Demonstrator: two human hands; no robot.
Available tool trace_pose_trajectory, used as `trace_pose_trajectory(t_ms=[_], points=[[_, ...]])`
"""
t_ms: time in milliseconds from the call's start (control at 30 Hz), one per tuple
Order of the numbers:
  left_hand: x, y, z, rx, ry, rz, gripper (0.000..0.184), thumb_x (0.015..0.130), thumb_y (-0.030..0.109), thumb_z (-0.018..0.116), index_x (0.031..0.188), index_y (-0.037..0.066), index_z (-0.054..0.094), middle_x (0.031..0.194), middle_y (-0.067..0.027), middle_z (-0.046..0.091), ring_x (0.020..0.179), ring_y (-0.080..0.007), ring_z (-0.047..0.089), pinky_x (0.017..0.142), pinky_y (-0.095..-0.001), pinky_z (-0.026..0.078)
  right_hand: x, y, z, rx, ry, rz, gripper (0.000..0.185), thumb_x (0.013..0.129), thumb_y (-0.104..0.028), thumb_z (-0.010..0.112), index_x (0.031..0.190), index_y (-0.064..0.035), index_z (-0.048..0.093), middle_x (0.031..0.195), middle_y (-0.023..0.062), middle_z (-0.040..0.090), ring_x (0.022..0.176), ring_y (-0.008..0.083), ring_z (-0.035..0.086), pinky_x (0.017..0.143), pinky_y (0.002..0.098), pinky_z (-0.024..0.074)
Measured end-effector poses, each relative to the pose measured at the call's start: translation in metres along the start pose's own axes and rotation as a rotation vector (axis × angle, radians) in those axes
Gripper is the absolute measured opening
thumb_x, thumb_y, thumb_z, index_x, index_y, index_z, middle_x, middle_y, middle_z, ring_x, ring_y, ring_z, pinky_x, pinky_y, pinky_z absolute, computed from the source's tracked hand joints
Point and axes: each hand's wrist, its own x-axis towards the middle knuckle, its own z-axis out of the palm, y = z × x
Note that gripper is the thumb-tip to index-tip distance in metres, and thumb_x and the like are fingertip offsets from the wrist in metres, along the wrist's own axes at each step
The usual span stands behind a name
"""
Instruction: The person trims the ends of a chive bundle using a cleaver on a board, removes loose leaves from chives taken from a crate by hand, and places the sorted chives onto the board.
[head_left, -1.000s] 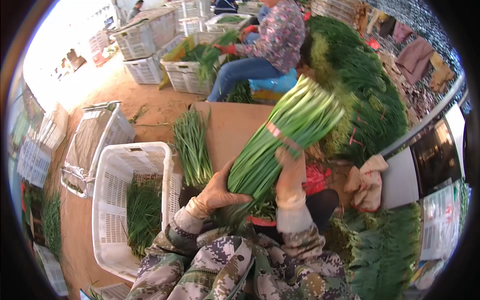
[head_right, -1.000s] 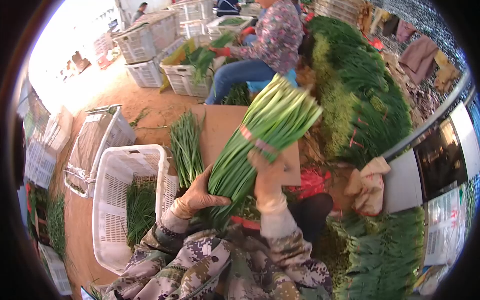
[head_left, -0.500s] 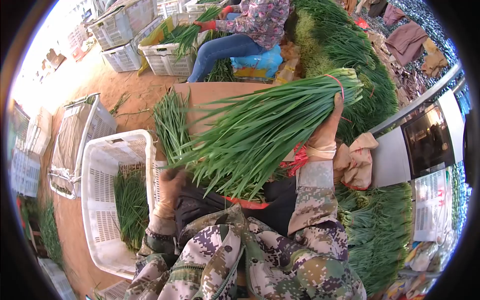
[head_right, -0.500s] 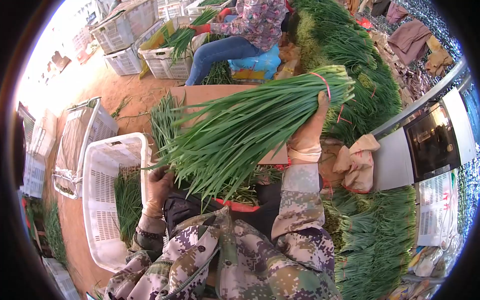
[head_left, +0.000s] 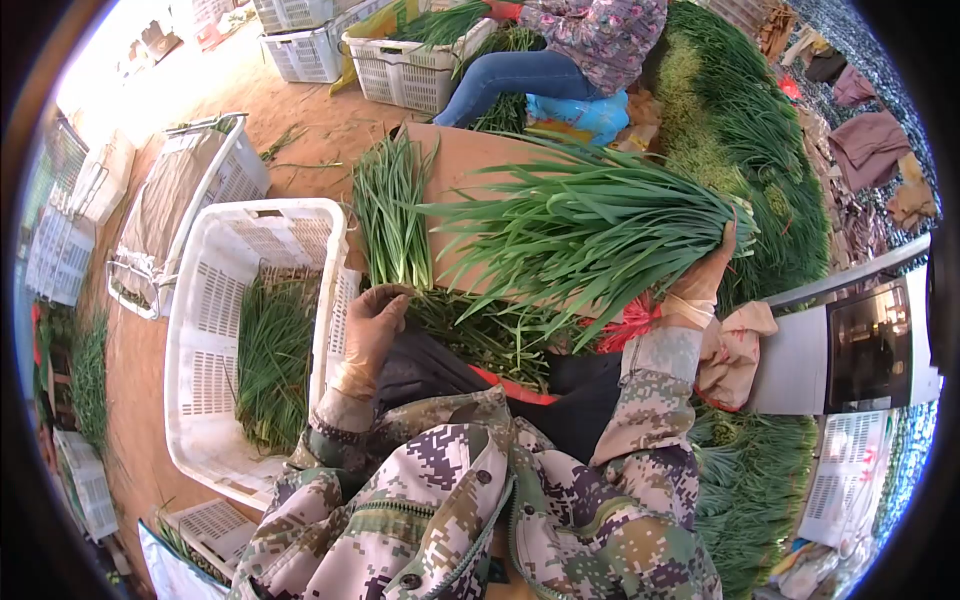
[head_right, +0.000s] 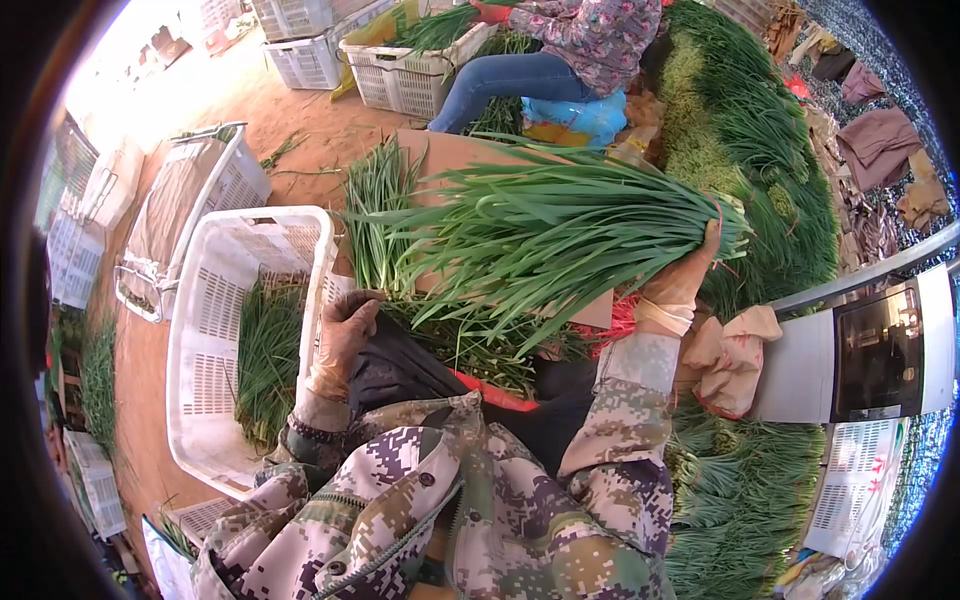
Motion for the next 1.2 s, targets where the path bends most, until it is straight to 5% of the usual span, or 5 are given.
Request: trace_pose_trajectory(t_ms=[300,933,1067,1167,1200], points=[[0.0,0.001,0.003,-0.011,0.036,0.013,0.014,0.092,0.007,0.064,0.102,-0.002,0.069,0.077,0.0002,0.064,0.059,-0.006,0.052,0.054,-0.0206,0.041,-0.001,0.006,-0.017,-0.073,0.054,-0.042,0.05,0.093,-0.047,0.056,0.129,-0.0123,0.054,0.122,0.0078,0.061,0.109,0.0268,0.06,0.097,0.0421,0.0487],[0.082,-0.018,0.029,0.127,0.123,-0.123,0.014,0.089,0.011,0.066,0.098,0.0,0.067,0.062,-0.0036,0.057,0.046,-0.0129,0.049,0.044,-0.0249,0.04,-0.222,0.087,-0.078,0.153,0.638,0.735,0.044,0.095,-0.034,0.062,0.129,-0.0077,0.053,0.109,0.008,0.065,0.096,0.0251,0.064,0.086,0.0388,0.0531],[0.079,-0.012,0.025,0.206,0.201,-0.107,0.012,0.089,0.009,0.063,0.094,-0.001,0.066,0.06,-0.0025,0.054,0.048,-0.0118,0.049,0.044,-0.0251,0.039,-0.139,0.02,-0.055,-0.019,0.472,0.336,0.048,0.098,-0.037,0.056,0.135,-0.0069,0.05,0.12,0.0105,0.061,0.108,0.0239,0.06,0.098,0.0389,0.047],[0.063,-0.004,0.023,0.147,0.254,-0.025,0.011,0.089,0.008,0.06,0.09,-0.001,0.066,0.06,-0.0014,0.054,0.046,-0.0113,0.046,0.045,-0.0247,0.037,0.036,-0.101,-0.008,-0.239,0.358,0.138,0.069,0.1,-0.063,0.031,0.132,-0.0054,0.054,0.121,0.0096,0.063,0.113,0.0236,0.057,0.102,0.0369,0.0418],[0.062,-0.002,0.028,0.17,0.253,-0.027,0.011,0.09,0.009,0.06,0.091,-0.001,0.065,0.061,-0.0023,0.055,0.046,-0.0118,0.047,0.044,-0.0256,0.038,0.116,-0.107,-0.061,0.019,0.04,0.061,0.071,0.101,-0.059,0.036,0.141,-0.0022,0.047,0.135,0.0082,0.056,0.123,0.0206,0.051,0.11,0.0299,0.0335]])
